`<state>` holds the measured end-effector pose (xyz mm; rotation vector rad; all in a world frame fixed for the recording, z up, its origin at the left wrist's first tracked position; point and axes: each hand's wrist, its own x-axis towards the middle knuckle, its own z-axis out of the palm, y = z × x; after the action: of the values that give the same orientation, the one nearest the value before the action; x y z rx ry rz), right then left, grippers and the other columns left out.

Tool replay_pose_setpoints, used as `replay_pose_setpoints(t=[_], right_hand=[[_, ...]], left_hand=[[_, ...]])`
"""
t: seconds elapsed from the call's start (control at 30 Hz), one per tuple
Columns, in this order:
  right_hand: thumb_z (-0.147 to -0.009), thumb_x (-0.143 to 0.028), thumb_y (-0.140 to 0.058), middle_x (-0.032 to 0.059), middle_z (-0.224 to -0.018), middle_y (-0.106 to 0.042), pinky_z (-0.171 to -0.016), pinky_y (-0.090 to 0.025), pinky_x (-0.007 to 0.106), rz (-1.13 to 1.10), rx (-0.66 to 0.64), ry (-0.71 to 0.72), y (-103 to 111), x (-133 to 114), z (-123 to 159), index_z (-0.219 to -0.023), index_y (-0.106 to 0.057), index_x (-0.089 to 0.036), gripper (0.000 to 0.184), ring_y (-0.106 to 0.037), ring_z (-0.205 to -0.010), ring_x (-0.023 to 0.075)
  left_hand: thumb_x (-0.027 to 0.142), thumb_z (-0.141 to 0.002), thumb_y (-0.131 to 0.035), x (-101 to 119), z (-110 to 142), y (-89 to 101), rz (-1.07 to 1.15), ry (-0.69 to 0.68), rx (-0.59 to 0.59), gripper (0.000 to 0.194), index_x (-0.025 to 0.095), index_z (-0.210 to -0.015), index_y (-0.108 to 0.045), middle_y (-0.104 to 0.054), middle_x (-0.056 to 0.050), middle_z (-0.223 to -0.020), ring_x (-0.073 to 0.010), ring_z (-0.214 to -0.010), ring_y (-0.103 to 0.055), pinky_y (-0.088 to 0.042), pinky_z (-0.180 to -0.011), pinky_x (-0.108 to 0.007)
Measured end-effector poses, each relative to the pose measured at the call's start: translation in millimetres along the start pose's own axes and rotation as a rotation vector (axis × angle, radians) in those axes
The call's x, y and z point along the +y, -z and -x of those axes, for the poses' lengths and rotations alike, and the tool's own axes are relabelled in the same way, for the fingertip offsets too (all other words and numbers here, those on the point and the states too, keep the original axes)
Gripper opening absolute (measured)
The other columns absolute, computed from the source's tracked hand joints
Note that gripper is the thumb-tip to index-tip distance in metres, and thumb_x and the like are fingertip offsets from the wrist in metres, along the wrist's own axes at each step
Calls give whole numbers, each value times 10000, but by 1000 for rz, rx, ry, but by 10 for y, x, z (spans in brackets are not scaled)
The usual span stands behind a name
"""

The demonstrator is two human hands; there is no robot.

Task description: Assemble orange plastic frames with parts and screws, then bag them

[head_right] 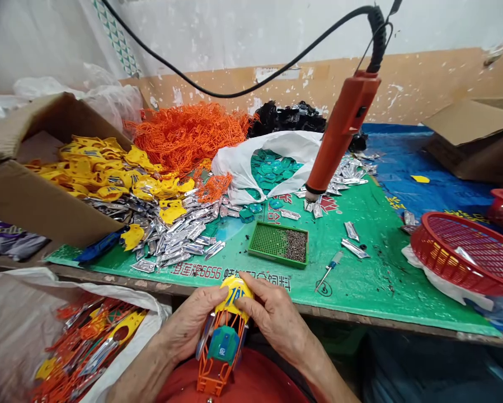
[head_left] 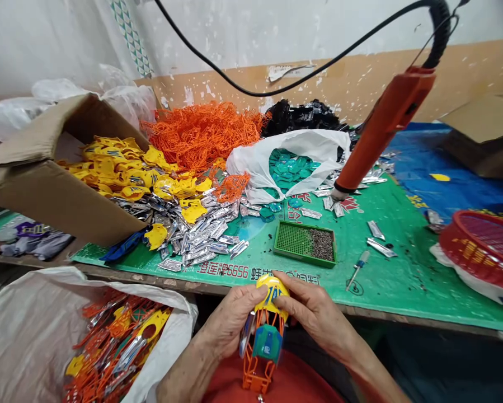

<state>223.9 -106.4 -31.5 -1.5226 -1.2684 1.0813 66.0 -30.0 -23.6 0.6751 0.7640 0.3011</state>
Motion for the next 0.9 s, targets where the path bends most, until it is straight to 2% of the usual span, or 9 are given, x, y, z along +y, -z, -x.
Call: replay_pose_setpoints(t=[0.1, 0.2, 0.3, 0.43, 0.6, 0.67, 0.8, 0.9], right_hand=[[-885, -448, -528, 94, -1129, -669, -894, -491, 402, 112, 35, 55, -33, 6, 23, -1308, -564, -217, 483, -616, -993, 236], [-888, -454, -513, 130, -1131, -669, -910, -486, 449, 167, 52, 61, -58, 9, 60, -1330, -542, -182, 520, -618, -1005, 264], [-875, -464, -527, 137, -1155, -666, -935, -475, 479, 140, 55, 60, -56, 3, 104, -1320, -553, -188, 525, -612, -1033, 280], [-814, -434, -629, 101, -1206, -654, -991, -448, 467, -40, 64, -14, -58, -18, 159, -1273, -596, -231, 503, -592, -1105, 273], [-691, -362, -753, 81, -1097, -692, -896, -519, 409, -447, 93, -180, -154, -34, 194, -1325, -521, -206, 693, -637, -1029, 253], [-674, -352, -767, 70, -1062, -703, -881, -522, 381, -512, 120, -203, -188, -26, 176, -1276, -557, -199, 656, -646, -998, 235], [-653, -355, -791, 60, -1125, -697, -881, -514, 353, -568, 156, -221, -204, 5, 119, -1239, -576, -220, 639, -650, -982, 211], [-654, -367, -796, 40, -1147, -695, -855, -524, 329, -605, 250, -195, -171, 24, 110, -1217, -589, -265, 609, -651, -986, 205]], left_hand=[[387, -698, -770, -3, 1, -3, 19, -8, -48, 308, 87, -722, -701, -597, -7, -553, -55, -450, -491, -382, -448, -150], [310, -690, -777, -8, 16, -33, 24, -29, -77, 265, 77, -807, -730, -669, -49, -648, -97, -565, -591, -464, -562, -178], [266, -686, -767, -28, 46, -79, 31, -49, -62, 253, 68, -841, -740, -698, -74, -686, -123, -619, -625, -483, -607, -194], [250, -673, -765, -73, 78, -127, 60, -60, -58, 245, 51, -815, -740, -712, -97, -700, -127, -605, -626, -485, -600, -205], [254, -664, -770, -75, 65, -126, 128, -61, -53, 240, 64, -806, -735, -716, -90, -706, -126, -593, -626, -484, -588, -209], [253, -648, -780, -65, 45, -115, 137, -57, -41, 251, 63, -805, -734, -714, -89, -697, -126, -593, -625, -478, -575, -202], [241, -603, -796, -54, 1, -115, 152, -72, -16, 302, 49, -828, -733, -713, -86, -696, -120, -576, -619, -486, -573, -205], [245, -581, -801, 27, -5, -167, 163, -131, -12, 291, 50, -783, -723, -704, -79, -673, -123, -564, -622, -497, -566, -212]])
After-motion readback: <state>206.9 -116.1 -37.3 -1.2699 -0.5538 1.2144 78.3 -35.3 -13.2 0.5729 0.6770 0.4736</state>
